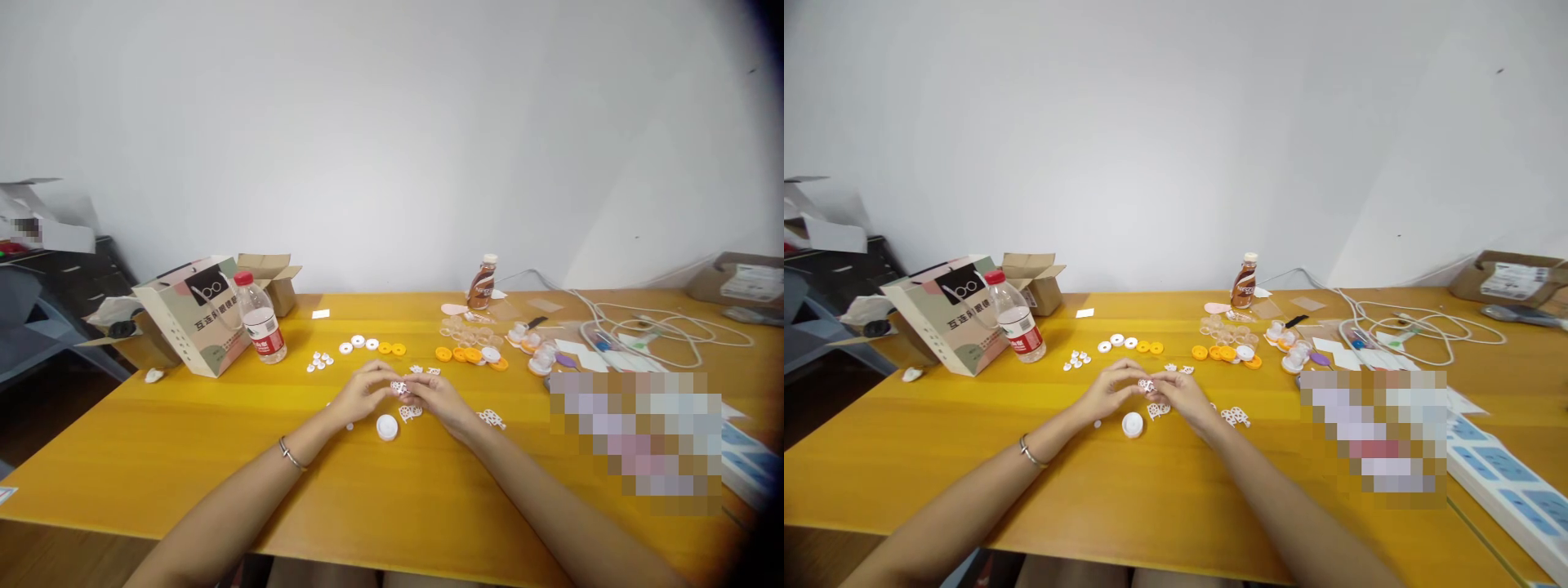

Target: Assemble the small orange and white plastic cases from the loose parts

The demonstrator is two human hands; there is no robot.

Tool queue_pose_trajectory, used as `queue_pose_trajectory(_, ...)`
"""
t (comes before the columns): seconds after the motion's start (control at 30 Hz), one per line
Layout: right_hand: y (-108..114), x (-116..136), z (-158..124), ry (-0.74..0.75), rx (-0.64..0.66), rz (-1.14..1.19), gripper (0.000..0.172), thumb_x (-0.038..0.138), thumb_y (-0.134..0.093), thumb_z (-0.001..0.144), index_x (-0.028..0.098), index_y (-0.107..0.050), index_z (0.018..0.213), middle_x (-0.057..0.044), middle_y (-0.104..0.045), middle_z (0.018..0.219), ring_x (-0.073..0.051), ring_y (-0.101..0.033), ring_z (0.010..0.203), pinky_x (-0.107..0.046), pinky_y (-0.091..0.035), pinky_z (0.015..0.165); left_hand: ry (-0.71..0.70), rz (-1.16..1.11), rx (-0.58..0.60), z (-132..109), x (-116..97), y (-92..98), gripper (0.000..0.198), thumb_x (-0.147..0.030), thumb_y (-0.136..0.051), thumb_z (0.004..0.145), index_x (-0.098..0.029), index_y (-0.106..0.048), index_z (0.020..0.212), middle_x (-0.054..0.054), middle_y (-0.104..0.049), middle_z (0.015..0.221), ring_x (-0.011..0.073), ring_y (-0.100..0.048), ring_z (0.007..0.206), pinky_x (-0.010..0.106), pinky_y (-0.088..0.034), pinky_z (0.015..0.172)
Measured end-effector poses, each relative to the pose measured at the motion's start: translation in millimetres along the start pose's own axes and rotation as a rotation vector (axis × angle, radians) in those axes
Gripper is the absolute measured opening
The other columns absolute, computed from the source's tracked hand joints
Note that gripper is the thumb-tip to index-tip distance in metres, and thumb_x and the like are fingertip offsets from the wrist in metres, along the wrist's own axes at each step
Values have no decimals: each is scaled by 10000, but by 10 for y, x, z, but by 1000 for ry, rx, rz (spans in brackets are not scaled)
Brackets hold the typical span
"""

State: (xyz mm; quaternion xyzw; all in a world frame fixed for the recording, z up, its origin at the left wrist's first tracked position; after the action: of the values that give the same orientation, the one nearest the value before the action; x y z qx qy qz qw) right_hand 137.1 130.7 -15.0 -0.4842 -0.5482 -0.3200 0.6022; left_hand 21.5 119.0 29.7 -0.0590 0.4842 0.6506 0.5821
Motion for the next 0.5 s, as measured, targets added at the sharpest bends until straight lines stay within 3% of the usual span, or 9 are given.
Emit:
queue_pose_trajectory(0.23,64,-23,-2,-41,-2,32,109,195,-590,661,161,-661,735,-18,-667,665,-100,-612,604,-233,-482,703,-15,90,-21,-35,23,-38,256,-233,-527,786,-236,-599,1031,49,-554,921,151,-516,871,285,-416,808)
queue_pose_trajectory(0.5,29,-8,-20,-35,69,15,132,260,-633,653,157,-658,732,-19,-656,730,-102,-599,670,-242,-456,740,-63,237,-41,-61,17,-58,259,-282,-518,793,-275,-592,1041,45,-555,967,154,-513,896,303,-396,824)
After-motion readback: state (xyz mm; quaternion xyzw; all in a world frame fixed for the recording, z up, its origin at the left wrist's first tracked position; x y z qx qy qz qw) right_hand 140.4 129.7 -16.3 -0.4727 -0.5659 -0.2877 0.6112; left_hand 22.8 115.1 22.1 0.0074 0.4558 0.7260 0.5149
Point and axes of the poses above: each hand's wrist, its own z-axis towards the middle knuckle, its own y-axis out of the back of the hand, x = y × z, the point moved 7 cm from there along z, towards the middle knuckle
